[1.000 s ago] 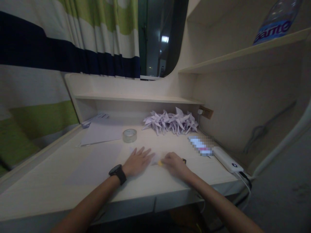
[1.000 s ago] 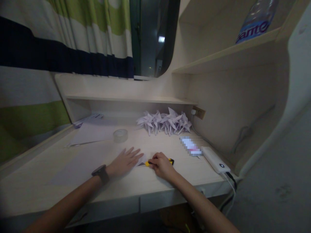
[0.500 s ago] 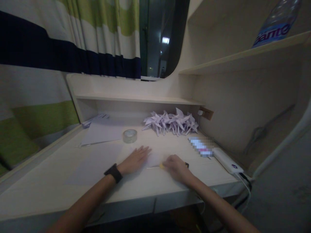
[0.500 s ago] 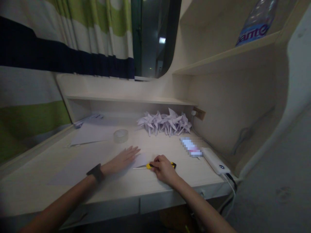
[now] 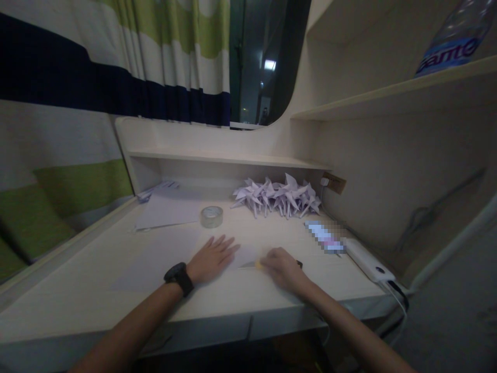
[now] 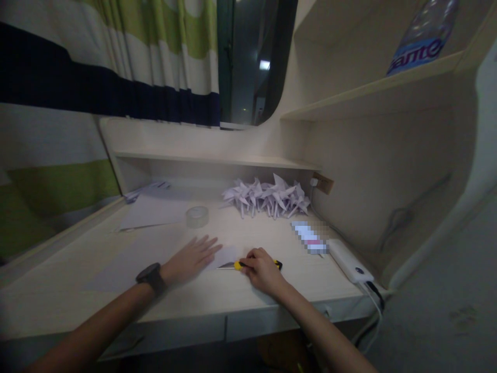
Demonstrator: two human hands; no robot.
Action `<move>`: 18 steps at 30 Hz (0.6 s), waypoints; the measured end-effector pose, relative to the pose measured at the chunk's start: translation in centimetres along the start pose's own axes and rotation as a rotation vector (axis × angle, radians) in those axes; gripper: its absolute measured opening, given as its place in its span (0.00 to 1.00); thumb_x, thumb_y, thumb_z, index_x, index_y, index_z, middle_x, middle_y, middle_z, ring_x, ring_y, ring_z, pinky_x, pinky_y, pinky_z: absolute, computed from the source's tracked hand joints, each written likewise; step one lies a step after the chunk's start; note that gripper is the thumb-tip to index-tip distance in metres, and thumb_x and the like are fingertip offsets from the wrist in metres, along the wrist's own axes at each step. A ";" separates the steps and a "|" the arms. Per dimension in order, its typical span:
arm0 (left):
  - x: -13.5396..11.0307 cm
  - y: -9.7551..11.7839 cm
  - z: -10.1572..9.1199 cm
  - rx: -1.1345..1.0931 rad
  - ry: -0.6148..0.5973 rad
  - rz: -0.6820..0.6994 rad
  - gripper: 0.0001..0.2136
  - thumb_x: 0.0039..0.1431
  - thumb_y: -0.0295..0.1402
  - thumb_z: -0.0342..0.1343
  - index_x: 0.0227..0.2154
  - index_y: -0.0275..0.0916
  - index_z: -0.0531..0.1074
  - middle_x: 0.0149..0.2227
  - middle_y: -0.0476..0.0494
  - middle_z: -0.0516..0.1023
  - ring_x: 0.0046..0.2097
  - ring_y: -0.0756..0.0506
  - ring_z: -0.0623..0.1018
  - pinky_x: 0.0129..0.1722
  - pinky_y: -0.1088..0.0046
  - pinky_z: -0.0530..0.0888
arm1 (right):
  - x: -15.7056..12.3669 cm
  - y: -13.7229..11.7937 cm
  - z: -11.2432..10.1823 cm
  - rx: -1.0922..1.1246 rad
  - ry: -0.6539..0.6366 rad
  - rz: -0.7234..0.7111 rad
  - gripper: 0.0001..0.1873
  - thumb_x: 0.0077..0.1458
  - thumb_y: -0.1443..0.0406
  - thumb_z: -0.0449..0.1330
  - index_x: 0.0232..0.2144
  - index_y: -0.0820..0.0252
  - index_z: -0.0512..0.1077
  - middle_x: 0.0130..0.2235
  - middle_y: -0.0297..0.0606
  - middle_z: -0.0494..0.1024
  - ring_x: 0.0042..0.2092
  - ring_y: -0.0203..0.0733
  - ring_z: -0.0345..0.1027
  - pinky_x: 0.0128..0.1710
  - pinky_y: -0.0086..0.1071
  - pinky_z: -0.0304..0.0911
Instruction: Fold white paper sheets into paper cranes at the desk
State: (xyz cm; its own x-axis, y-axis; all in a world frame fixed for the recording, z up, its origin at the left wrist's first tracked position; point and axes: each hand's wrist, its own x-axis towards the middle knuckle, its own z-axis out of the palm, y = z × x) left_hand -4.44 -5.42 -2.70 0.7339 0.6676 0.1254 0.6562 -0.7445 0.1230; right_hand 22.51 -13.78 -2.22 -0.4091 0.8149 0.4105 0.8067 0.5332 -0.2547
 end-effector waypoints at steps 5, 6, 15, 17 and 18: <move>0.0 -0.3 0.3 0.007 0.019 0.016 0.24 0.68 0.47 0.29 0.63 0.54 0.52 0.67 0.49 0.51 0.67 0.39 0.50 0.62 0.51 0.47 | 0.3 0.1 0.6 -0.021 -0.003 -0.009 0.11 0.58 0.65 0.58 0.41 0.57 0.77 0.36 0.43 0.73 0.39 0.43 0.64 0.39 0.34 0.59; 0.0 -0.3 0.4 0.010 0.021 0.017 0.24 0.68 0.47 0.29 0.63 0.54 0.52 0.67 0.49 0.51 0.67 0.39 0.50 0.62 0.51 0.46 | 0.4 0.1 0.8 -0.024 -0.004 -0.011 0.11 0.58 0.65 0.58 0.42 0.57 0.77 0.36 0.43 0.73 0.39 0.43 0.64 0.39 0.34 0.59; 0.1 -0.5 0.5 0.020 0.014 0.024 0.24 0.68 0.47 0.29 0.64 0.54 0.51 0.67 0.49 0.50 0.67 0.39 0.50 0.62 0.51 0.46 | 0.4 0.7 1.2 -0.025 0.011 -0.046 0.09 0.57 0.66 0.59 0.39 0.57 0.78 0.34 0.42 0.72 0.37 0.42 0.63 0.37 0.32 0.58; 0.2 -0.6 0.6 0.018 0.010 0.025 0.24 0.68 0.47 0.29 0.64 0.53 0.51 0.67 0.49 0.50 0.67 0.39 0.50 0.63 0.51 0.46 | 0.3 0.7 1.2 -0.012 0.026 -0.053 0.09 0.57 0.65 0.59 0.39 0.56 0.78 0.34 0.42 0.72 0.38 0.42 0.63 0.37 0.32 0.58; 0.2 -0.6 0.6 0.017 0.010 0.025 0.24 0.68 0.47 0.29 0.64 0.53 0.51 0.67 0.49 0.50 0.67 0.39 0.50 0.63 0.52 0.46 | 0.3 0.7 1.1 -0.004 0.030 -0.054 0.09 0.57 0.65 0.59 0.39 0.56 0.78 0.34 0.42 0.72 0.38 0.42 0.64 0.37 0.32 0.58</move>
State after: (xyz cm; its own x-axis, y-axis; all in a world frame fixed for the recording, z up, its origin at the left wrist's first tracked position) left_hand -4.57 -4.82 -3.37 0.7484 0.6488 0.1379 0.6407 -0.7609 0.1026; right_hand 22.51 -12.90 -3.26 -0.4391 0.7780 0.4493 0.7857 0.5751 -0.2280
